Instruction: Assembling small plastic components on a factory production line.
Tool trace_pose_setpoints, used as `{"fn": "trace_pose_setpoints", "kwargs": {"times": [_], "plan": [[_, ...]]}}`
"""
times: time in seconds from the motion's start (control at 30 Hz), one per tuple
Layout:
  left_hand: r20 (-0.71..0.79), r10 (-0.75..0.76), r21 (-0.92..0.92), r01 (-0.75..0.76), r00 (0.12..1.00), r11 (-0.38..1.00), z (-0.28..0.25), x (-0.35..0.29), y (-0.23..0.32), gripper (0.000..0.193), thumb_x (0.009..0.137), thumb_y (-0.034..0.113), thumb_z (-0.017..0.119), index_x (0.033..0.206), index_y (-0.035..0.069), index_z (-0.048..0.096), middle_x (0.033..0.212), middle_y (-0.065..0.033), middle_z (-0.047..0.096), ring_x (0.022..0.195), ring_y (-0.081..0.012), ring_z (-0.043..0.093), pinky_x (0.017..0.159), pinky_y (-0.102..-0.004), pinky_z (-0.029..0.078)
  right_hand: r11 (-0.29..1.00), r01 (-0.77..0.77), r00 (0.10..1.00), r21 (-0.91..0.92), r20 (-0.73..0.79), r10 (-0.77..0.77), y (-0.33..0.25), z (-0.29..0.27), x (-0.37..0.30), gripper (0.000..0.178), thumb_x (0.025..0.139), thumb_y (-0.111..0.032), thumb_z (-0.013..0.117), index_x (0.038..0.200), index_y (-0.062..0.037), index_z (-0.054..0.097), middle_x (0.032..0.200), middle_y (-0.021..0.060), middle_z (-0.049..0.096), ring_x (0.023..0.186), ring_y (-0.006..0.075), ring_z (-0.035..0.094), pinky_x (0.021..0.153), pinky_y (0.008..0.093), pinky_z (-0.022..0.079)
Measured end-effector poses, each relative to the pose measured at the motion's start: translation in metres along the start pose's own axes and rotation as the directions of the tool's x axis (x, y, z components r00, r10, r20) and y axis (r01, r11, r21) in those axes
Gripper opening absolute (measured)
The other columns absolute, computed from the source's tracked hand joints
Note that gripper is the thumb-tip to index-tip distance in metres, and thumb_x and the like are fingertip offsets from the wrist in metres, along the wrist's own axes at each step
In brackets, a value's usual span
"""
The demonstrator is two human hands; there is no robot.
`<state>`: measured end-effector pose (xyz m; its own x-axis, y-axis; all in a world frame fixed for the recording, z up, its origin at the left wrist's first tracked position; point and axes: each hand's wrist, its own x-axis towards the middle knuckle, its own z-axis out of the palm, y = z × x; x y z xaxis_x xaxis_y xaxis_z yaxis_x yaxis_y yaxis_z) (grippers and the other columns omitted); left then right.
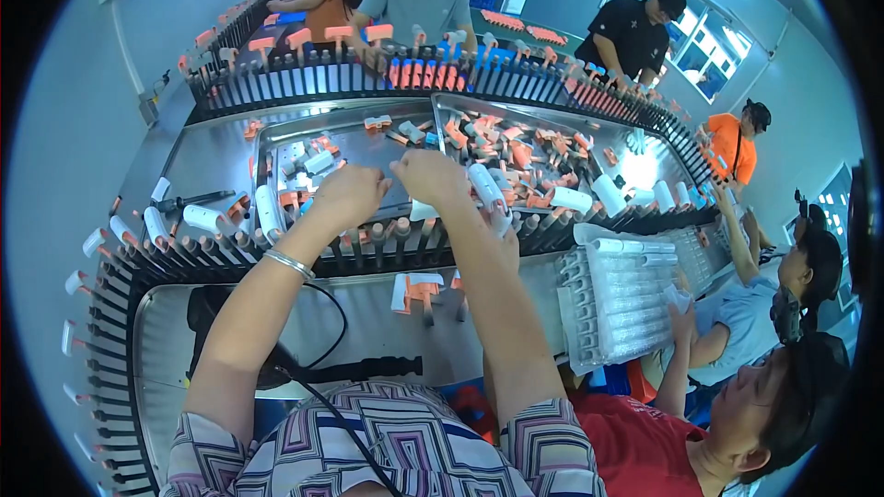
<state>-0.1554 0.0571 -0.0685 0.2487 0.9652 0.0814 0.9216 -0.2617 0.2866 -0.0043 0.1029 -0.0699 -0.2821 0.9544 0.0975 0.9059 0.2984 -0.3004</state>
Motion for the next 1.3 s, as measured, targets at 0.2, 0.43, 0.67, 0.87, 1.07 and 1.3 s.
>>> {"fn": "trace_pose_setpoints", "kwargs": {"times": [0.2, 0.43, 0.67, 0.87, 1.07, 1.3], "plan": [[-0.031, -0.087, -0.005, 0.087, 0.996, 0.996, -0.023, -0.040, -0.051, 0.035, 0.093, 0.034, 0.047, 0.090, 0.004, 0.066, 0.083, -0.0174, 0.067, 0.081, -0.0342, 0.065, 0.073, -0.0453, 0.051, 0.998, 0.062, 0.997, 0.007, 0.044, -0.062, -0.073, 0.011, -0.009, 0.037, 0.088, -0.042, 0.049, 0.097, -0.0105, 0.067, 0.098, 0.0141, 0.067, 0.095, 0.0329, 0.063, 0.081, 0.0461, 0.049], [-0.092, -0.150, 0.028, 0.153, 0.984, 0.988, -0.043, -0.086, -0.114, 0.033, 0.092, 0.030, 0.046, 0.092, 0.005, 0.067, 0.088, -0.0193, 0.066, 0.082, -0.0353, 0.065, 0.074, -0.0456, 0.051, 0.943, 0.329, 0.925, 0.047, -0.216, -0.312, -0.120, -0.016, -0.020, 0.038, 0.088, -0.042, 0.050, 0.097, -0.0087, 0.065, 0.093, 0.0126, 0.066, 0.092, 0.0321, 0.062, 0.079, 0.0419, 0.048], [-0.373, -0.075, 0.176, 0.150, 0.925, 0.973, -0.071, -0.115, -0.144, 0.023, 0.089, 0.022, 0.051, 0.095, 0.003, 0.063, 0.095, -0.0153, 0.064, 0.090, -0.0319, 0.061, 0.080, -0.0428, 0.049, 0.994, 0.097, 0.883, -0.052, -0.456, -0.110, -0.085, -0.088, -0.034, 0.040, 0.090, -0.042, 0.047, 0.103, -0.0079, 0.064, 0.097, 0.0129, 0.067, 0.089, 0.0332, 0.064, 0.080, 0.0406, 0.047], [-0.652, 0.268, 0.130, -0.243, 0.710, 0.961, -0.086, -0.099, -0.073, 0.020, 0.087, 0.013, 0.055, 0.100, 0.000, 0.061, 0.100, -0.0146, 0.063, 0.095, -0.0329, 0.058, 0.085, -0.0417, 0.047, 0.994, -0.079, 0.987, -0.080, -0.149, 0.066, -0.045, 0.009, -0.033, 0.038, 0.090, -0.040, 0.045, 0.101, -0.0095, 0.064, 0.098, 0.0138, 0.067, 0.092, 0.0334, 0.064, 0.081, 0.0486, 0.048], [-0.536, 0.258, 0.087, -0.252, 0.804, 0.964, -0.053, -0.068, -0.049, 0.025, 0.088, 0.024, 0.052, 0.086, 0.003, 0.065, 0.086, -0.0151, 0.066, 0.077, -0.0326, 0.063, 0.072, -0.0430, 0.050, 0.987, 0.129, 0.969, -0.094, -0.200, -0.146, -0.076, 0.028, -0.024, 0.035, 0.090, -0.040, 0.046, 0.101, -0.0113, 0.062, 0.100, 0.0113, 0.066, 0.090, 0.0308, 0.064, 0.075, 0.0497, 0.046], [-0.183, -0.002, 0.204, 0.040, 0.983, 0.978, -0.062, -0.083, -0.066, 0.028, 0.085, 0.029, 0.052, 0.081, 0.006, 0.068, 0.077, -0.0135, 0.067, 0.073, -0.0313, 0.067, 0.068, -0.0433, 0.053, 0.990, 0.141, 0.856, -0.016, -0.500, -0.131, -0.057, -0.084, -0.030, 0.031, 0.088, -0.036, 0.051, 0.095, -0.0091, 0.064, 0.092, 0.0104, 0.066, 0.088, 0.0305, 0.063, 0.073, 0.0483, 0.045]]}}
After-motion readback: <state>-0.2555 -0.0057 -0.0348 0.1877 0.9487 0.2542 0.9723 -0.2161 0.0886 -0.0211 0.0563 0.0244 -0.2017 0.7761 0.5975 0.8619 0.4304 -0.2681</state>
